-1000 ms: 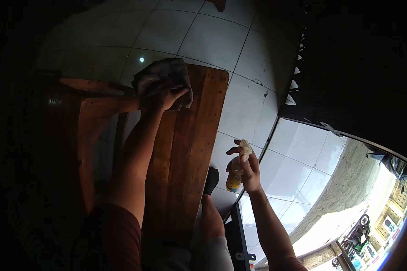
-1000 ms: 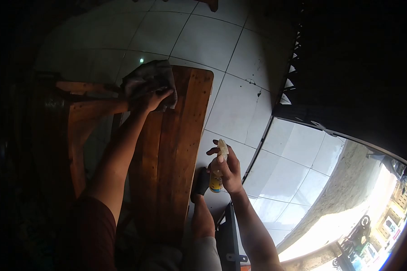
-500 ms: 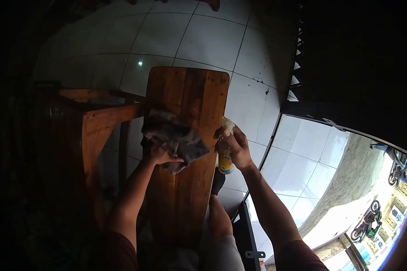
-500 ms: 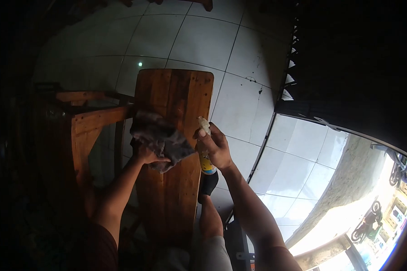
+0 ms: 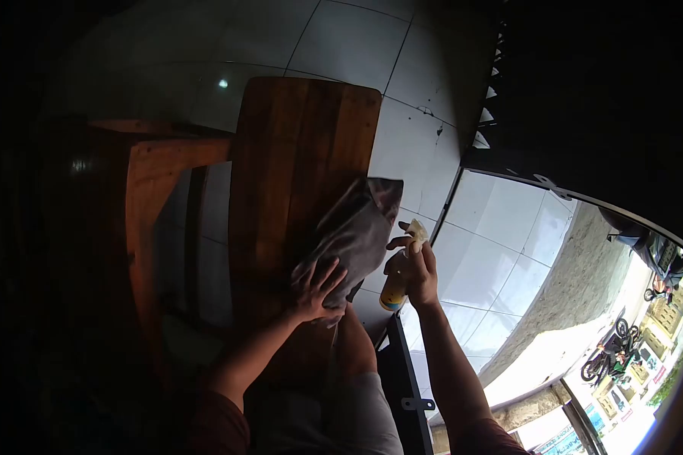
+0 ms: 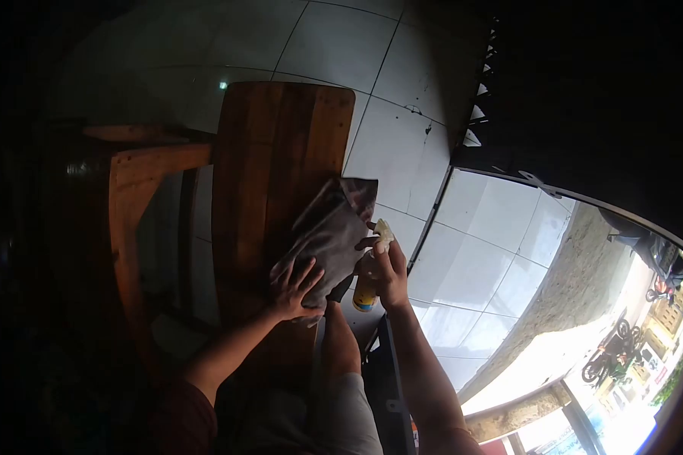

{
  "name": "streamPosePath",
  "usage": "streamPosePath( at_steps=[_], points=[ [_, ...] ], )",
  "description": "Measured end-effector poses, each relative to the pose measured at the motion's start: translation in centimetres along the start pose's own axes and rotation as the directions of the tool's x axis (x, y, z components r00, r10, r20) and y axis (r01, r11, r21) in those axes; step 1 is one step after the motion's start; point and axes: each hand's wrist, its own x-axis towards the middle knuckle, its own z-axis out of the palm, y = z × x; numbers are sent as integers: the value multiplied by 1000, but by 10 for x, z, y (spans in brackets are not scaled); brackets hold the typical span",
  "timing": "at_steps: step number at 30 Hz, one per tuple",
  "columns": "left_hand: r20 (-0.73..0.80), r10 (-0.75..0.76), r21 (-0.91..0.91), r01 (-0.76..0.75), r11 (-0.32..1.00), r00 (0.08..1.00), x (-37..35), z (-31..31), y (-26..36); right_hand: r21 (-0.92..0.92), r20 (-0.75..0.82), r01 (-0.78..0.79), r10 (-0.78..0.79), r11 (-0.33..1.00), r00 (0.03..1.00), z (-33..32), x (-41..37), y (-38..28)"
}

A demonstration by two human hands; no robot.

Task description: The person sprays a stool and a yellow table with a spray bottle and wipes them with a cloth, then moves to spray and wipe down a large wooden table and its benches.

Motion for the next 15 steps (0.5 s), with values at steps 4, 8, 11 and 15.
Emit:
streamPosePath(
  at_steps=[4, 8, 11, 15],
  points=[
    [122, 205, -93, -194, 977, 971, -129, 41, -83, -22, 257, -22, 27, 1000, 966, 33, 8, 8],
    [30, -127, 104, 123, 987, 991, -62, -13, -129, 36, 267, -76, 64, 996, 962, 61, 4, 15],
    [-342, -385, 78, 434, 897, 857, 41, -54, -136, 33, 161, 48, -52, 998, 986, 68, -9, 37],
    [-493, -320, 160, 446, 881, 809, 84, -64, -93, 41, 89, 11, -15, 999, 996, 71, -40, 66]
  ],
)
